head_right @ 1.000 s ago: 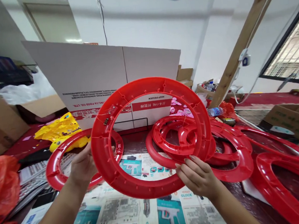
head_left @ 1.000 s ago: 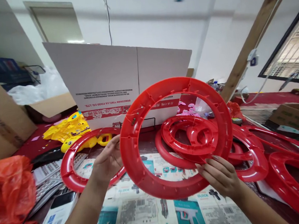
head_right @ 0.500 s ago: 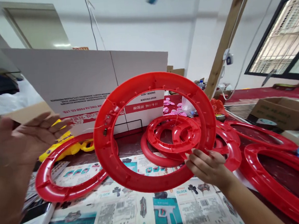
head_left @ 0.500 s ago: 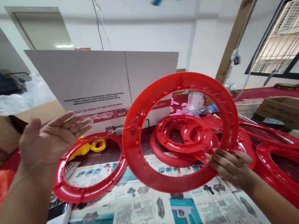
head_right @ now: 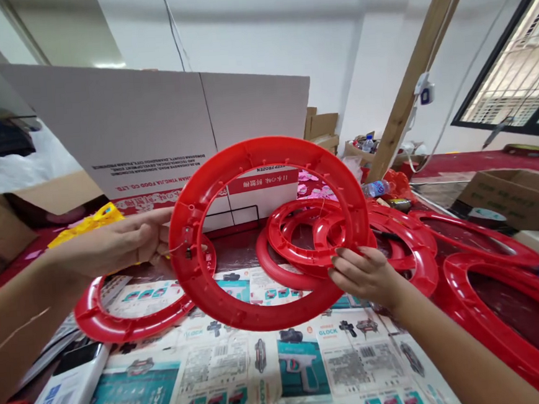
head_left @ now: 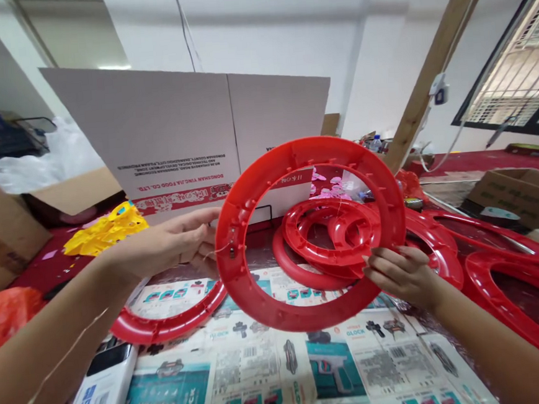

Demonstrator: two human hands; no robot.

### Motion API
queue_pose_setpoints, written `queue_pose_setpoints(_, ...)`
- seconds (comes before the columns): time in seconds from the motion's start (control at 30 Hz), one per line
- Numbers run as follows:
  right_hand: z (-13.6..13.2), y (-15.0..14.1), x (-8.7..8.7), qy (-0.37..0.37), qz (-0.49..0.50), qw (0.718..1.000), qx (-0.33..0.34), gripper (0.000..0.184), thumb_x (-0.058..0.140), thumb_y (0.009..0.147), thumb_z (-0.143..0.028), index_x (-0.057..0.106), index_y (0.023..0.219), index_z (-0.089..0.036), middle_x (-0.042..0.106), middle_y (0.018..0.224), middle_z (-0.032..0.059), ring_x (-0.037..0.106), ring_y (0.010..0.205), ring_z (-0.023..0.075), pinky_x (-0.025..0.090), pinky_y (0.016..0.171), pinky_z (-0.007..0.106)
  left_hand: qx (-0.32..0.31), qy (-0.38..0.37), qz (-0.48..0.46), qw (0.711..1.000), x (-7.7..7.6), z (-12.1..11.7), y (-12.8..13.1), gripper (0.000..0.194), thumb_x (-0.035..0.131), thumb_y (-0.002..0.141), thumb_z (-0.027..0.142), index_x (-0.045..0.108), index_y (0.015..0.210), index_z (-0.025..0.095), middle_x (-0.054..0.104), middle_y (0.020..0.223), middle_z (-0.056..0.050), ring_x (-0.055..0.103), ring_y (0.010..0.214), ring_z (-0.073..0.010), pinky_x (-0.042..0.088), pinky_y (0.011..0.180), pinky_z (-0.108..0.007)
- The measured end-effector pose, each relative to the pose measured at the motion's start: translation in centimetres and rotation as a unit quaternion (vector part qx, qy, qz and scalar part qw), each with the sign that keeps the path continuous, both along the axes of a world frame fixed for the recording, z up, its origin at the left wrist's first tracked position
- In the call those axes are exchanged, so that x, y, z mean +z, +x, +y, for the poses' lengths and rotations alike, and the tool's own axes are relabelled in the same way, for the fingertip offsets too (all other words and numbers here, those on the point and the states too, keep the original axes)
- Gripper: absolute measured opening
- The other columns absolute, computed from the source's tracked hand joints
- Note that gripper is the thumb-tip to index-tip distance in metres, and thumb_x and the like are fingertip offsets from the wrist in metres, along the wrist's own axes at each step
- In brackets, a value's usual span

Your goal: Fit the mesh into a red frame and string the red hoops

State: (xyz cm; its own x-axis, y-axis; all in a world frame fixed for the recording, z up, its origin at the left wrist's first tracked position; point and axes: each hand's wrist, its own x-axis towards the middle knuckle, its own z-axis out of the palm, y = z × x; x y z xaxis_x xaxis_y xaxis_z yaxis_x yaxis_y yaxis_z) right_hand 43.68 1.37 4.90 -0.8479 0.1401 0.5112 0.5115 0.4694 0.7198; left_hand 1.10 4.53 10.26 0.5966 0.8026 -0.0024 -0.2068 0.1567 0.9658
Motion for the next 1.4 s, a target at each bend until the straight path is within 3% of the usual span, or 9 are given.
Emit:
queue_pose_setpoints(0.2,3.9,-0.1,1.9,-0.025,-0.051,0.998,-0.02,0.022,0.052,0.084,-0.005,0.061,0.087,-0.025,0.069,0.099,-0.0019,0.057,0.104,0.0138,0.032,0.093,0.033,0.037,-0.062,0.033,0.997,-1.0,-0.7,1.9,0.049,0.08,0.065,0.014,0.067,0.112,0.013,0.073,0.094,-0.02,0.072,0.076,-0.0367,0.06,0.06,-0.044)
queue_pose_setpoints(0.3,5.1,-1.3,2.7,-0.065,-0.07,0.993,-0.071,0.043,0.053,0.072,0.003,0.061,0.106,-0.022,0.061,0.122,0.0057,0.05,0.12,0.0251,0.033,0.099,0.043,0.075,-0.056,0.014,0.996,-1.8,-1.4,2.4,0.042,0.079,0.067,0.015,0.069,0.107,0.012,0.071,0.1,-0.022,0.071,0.079,-0.0363,0.061,0.059,-0.042)
queue_pose_setpoints(0.47,3.3,-4.6,4.3,-0.132,-0.012,0.98,-0.151,0.064,0.056,0.069,0.002,0.052,0.128,-0.023,0.041,0.142,0.0136,0.036,0.132,0.0371,0.036,0.102,0.055,0.166,-0.021,-0.051,0.985,-2.6,-1.9,1.7,0.03,0.077,0.07,0.018,0.069,0.098,0.011,0.073,0.095,-0.019,0.072,0.079,-0.0336,0.062,0.062,-0.04)
queue_pose_setpoints(0.63,-0.9,-10.4,5.5,-0.269,0.106,0.957,-0.03,0.057,0.06,0.085,-0.043,0.046,0.134,-0.017,0.048,0.132,0.017,0.046,0.123,0.0324,0.048,0.096,0.051,0.263,0.059,-0.132,0.954,-2.8,-3.1,2.6,0.037,0.078,0.07,0.025,0.065,0.104,0.019,0.073,0.101,-0.011,0.067,0.102,-0.0352,0.063,0.073,-0.041)
queue_pose_setpoints(0.87,-1.1,-18.4,2.5,-0.301,0.222,0.927,0.022,0.085,0.069,0.068,-0.063,0.048,0.128,-0.007,0.051,0.131,0.0186,0.042,0.127,0.0347,0.036,0.108,0.051,0.382,0.116,-0.154,0.904,-4.8,-7.1,7.8,0.041,0.082,0.066,0.031,0.065,0.102,0.024,0.069,0.113,-0.005,0.062,0.112,-0.0311,0.06,0.081,-0.035)
queue_pose_setpoints(0.97,0.4,-19.2,1.0,-0.269,0.197,0.942,0.037,0.046,0.063,0.082,-0.035,0.053,0.12,-0.01,0.063,0.115,0.0125,0.051,0.118,0.0272,0.036,0.107,0.046,0.399,0.126,-0.138,0.898,-6.0,-7.9,7.7,0.047,0.087,0.057,0.027,0.066,0.099,0.027,0.066,0.119,-0.002,0.059,0.116,-0.0291,0.057,0.087,-0.032)
queue_pose_setpoints(1.13,1.4,-18.3,0.5,-0.213,0.13,0.965,0.084,0.013,0.051,0.087,-0.018,0.059,0.095,-0.013,0.068,0.088,0.0038,0.06,0.086,0.016,0.042,0.1,0.037,0.277,0.01,-0.108,0.955,-8.5,-7.4,3.3,0.062,0.086,0.052,0.011,0.068,0.109,0.027,0.072,0.109,-0.004,0.066,0.102,-0.0309,0.06,0.077,-0.032)
queue_pose_setpoints(1.27,1.3,-17.9,0.3,-0.199,0.076,0.972,0.097,0.013,0.047,0.088,-0.009,0.059,0.086,-0.014,0.063,0.073,0.0009,0.056,0.072,0.0127,0.049,0.075,0.028,0.084,-0.138,-0.16,0.974,-10.3,-5.8,1.1,0.038,0.071,0.072,0.051,0.072,0.1,0.026,0.077,0.09,-0.003,0.072,0.08,-0.0248,0.061,0.07,-0.031)
queue_pose_setpoints(1.4,1.3,-17.8,0.2,-0.181,0.035,0.976,0.118,0.013,0.048,0.092,-0.013,0.058,0.085,-0.015,0.063,0.075,-0.0004,0.057,0.073,0.0126,0.048,0.089,0.034,-0.105,-0.246,-0.122,0.956,-11.2,-5.1,2.4,0.068,0.04,0.082,0.07,0.069,0.078,0.008,0.071,0.06,-0.014,0.068,0.048,-0.028,0.053,0.038,-0.034)
